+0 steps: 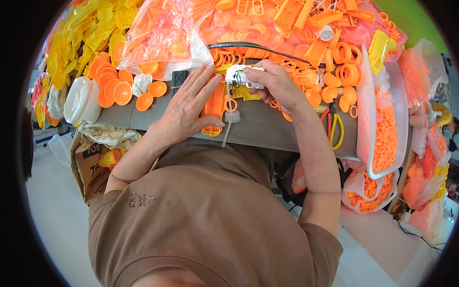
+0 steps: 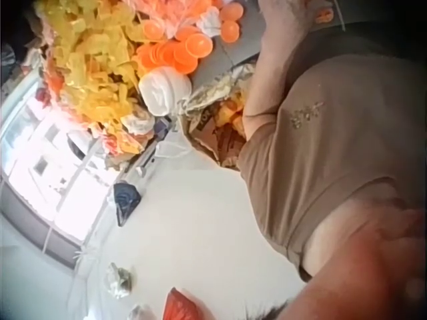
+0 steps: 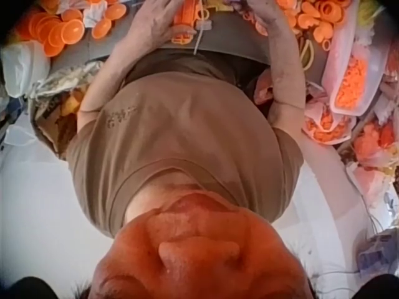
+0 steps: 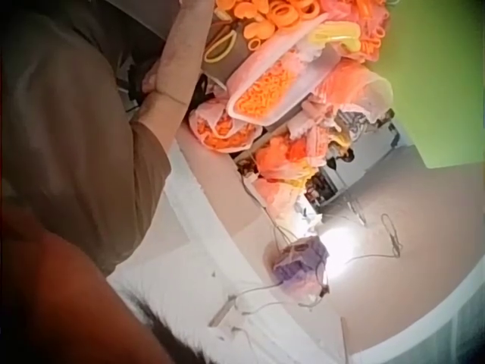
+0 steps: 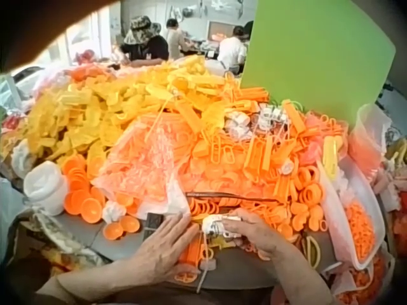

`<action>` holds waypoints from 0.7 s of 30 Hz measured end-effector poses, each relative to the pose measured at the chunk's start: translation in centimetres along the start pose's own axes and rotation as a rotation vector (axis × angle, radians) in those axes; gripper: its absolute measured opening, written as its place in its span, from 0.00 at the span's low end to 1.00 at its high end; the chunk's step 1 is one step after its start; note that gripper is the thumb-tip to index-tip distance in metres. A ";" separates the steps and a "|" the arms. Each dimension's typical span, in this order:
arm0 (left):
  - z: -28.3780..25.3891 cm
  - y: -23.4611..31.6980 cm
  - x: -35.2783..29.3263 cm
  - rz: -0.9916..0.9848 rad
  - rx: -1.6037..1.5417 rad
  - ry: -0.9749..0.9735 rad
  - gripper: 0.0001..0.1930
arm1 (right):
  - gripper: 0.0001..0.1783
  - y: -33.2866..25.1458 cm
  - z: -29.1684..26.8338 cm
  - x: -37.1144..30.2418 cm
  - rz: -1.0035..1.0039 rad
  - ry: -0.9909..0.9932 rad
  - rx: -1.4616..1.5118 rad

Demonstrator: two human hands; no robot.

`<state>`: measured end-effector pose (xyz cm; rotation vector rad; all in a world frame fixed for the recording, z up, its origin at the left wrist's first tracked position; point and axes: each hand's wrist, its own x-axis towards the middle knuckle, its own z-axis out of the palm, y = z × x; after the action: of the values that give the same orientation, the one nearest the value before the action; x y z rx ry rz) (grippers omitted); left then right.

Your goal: The recorder is assembling yellow and orange plastic toy guns, fitting nozzles and internal components together.

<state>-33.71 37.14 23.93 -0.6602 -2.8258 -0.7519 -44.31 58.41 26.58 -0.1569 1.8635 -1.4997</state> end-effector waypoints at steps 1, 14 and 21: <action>0.0 0.0 0.0 0.002 -0.010 0.001 0.44 | 0.14 0.0 -0.1 0.0 -0.002 -0.019 0.027; 0.3 0.0 -0.1 -0.001 -0.037 0.016 0.45 | 0.23 1.9 1.1 -0.5 0.036 -0.126 0.506; 0.6 0.1 0.0 -0.003 -0.108 0.075 0.41 | 0.24 3.9 0.7 0.3 0.017 -0.299 0.805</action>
<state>-33.66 37.50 23.47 -0.6289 -2.7348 -0.9161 -42.78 58.95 22.95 0.0196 0.9306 -1.9663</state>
